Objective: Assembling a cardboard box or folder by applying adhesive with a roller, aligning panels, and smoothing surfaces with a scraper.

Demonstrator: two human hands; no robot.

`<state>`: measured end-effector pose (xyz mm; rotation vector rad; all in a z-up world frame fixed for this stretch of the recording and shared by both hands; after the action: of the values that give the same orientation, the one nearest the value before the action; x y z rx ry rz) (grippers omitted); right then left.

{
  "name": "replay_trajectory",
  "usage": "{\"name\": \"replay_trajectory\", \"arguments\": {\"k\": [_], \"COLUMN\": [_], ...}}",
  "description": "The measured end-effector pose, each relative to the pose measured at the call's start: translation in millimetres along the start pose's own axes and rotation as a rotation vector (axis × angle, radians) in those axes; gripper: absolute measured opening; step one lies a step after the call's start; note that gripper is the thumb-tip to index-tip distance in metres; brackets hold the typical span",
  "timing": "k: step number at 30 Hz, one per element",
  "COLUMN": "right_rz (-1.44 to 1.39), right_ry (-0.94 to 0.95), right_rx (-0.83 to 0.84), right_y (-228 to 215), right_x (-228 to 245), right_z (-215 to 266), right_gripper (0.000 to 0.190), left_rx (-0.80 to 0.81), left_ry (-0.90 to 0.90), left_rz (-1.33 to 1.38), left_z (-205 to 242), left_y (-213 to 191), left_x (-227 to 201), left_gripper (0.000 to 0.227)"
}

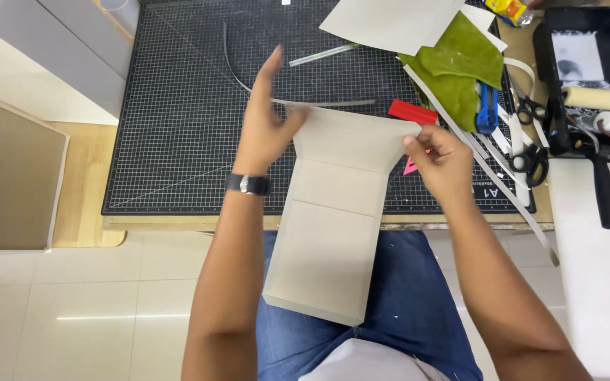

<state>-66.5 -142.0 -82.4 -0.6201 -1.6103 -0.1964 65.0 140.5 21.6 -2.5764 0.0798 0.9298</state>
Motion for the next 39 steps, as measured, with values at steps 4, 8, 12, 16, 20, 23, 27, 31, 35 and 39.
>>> {"name": "replay_trajectory", "arguments": {"k": [4, 8, 12, 16, 20, 23, 27, 31, 35, 39], "right_rz": [0.446, 0.575, 0.754, 0.741, 0.742, 0.746, 0.66, 0.635, 0.632, 0.67], "right_ry": [-0.442, -0.711, -0.617, -0.508, -0.479, -0.502, -0.443, -0.405, -0.38, -0.412], "right_rx": [-0.093, -0.07, -0.045, -0.002, 0.017, 0.019, 0.087, 0.134, 0.158, 0.121], "right_y": [3, 69, 129, 133, 130, 128, 127, 125, 126, 126], "right_x": [107, 139, 110, 118, 110, 112, 114, 123, 119, 113], "right_z": [7, 2, -29, -35, -42, -40, -41, -39, -37, -36], "right_gripper": [0.052, 0.042, 0.019, 0.012, 0.014, 0.013, 0.013, 0.012, 0.012, 0.014], "left_rx": [-0.111, -0.331, -0.494, -0.504, -0.412, -0.349, -0.34, -0.245, -0.075, -0.081], "left_ry": [-0.208, -0.288, -0.289, -0.297, -0.039, 0.082, -0.158, -0.308, -0.364, -0.311], "left_rz": [0.318, 0.278, 0.282, 0.159, -0.353, -0.546, -0.006, 0.477, 0.623, 0.598], "left_z": [54, 57, 68, 64, 54, 56, 53, 44, 34, 27], "left_y": [18, 21, 23, 21, 21, 23, 8, 13, 21, 23], "left_x": [91, 87, 84, 68, 40, 29, 52, 97, 103, 102], "left_gripper": [0.055, 0.021, 0.017, 0.017, 0.018, 0.019, 0.014, 0.014, 0.013, 0.012]}}
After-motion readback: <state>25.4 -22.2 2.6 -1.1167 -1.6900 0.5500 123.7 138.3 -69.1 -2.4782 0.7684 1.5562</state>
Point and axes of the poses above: each hand's wrist, its own z-axis away from the middle knuckle, its own y-axis out of the palm, x = y × z, the point moved 9 cm from there along -z, towards the middle knuckle, and after that the axes turned 14 degrees about y, right-handed, at the moved point
